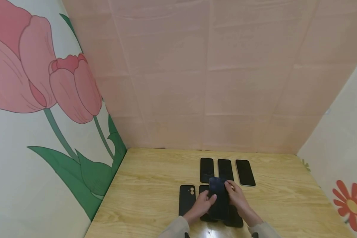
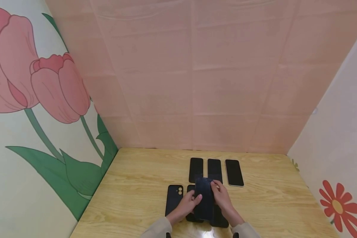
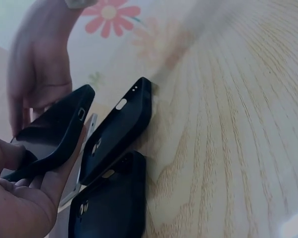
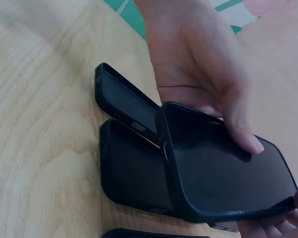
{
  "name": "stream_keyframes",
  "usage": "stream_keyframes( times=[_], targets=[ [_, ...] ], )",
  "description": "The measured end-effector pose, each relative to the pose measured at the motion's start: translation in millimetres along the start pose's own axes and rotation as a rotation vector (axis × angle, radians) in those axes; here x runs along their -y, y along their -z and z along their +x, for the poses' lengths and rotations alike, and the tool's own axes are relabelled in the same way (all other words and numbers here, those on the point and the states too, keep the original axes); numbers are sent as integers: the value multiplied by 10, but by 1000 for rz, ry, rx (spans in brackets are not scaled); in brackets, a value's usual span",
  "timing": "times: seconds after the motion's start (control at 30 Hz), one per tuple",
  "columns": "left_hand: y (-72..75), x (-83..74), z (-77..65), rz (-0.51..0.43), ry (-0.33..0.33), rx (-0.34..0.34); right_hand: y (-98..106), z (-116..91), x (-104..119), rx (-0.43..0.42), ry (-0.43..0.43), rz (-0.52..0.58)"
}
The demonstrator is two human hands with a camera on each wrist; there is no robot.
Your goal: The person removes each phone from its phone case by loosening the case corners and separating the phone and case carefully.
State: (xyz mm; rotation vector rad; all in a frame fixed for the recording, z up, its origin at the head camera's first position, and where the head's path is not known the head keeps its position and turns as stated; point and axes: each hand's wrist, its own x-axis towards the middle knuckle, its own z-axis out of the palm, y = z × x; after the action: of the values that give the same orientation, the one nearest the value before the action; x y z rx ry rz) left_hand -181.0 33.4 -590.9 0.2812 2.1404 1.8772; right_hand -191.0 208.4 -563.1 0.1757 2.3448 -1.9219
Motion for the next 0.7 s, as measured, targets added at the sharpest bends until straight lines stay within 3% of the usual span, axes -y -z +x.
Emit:
stream_keyframes(
  times=[0.07,0.23,0.4,0.7],
  targets=[
    [-6,-14,4,10,11,0,-11,31,-15,-67,-27,-79],
    [-33,-4,16,-35,18,41,-20,60,-46,-168,35,-160],
    [-66,16,18,-97,-14,96,-22,62,-49,-215,9,-214],
    [-83,-41,-9,77,-73,101,-36,103,-11,-281,-54,-370]
  ],
)
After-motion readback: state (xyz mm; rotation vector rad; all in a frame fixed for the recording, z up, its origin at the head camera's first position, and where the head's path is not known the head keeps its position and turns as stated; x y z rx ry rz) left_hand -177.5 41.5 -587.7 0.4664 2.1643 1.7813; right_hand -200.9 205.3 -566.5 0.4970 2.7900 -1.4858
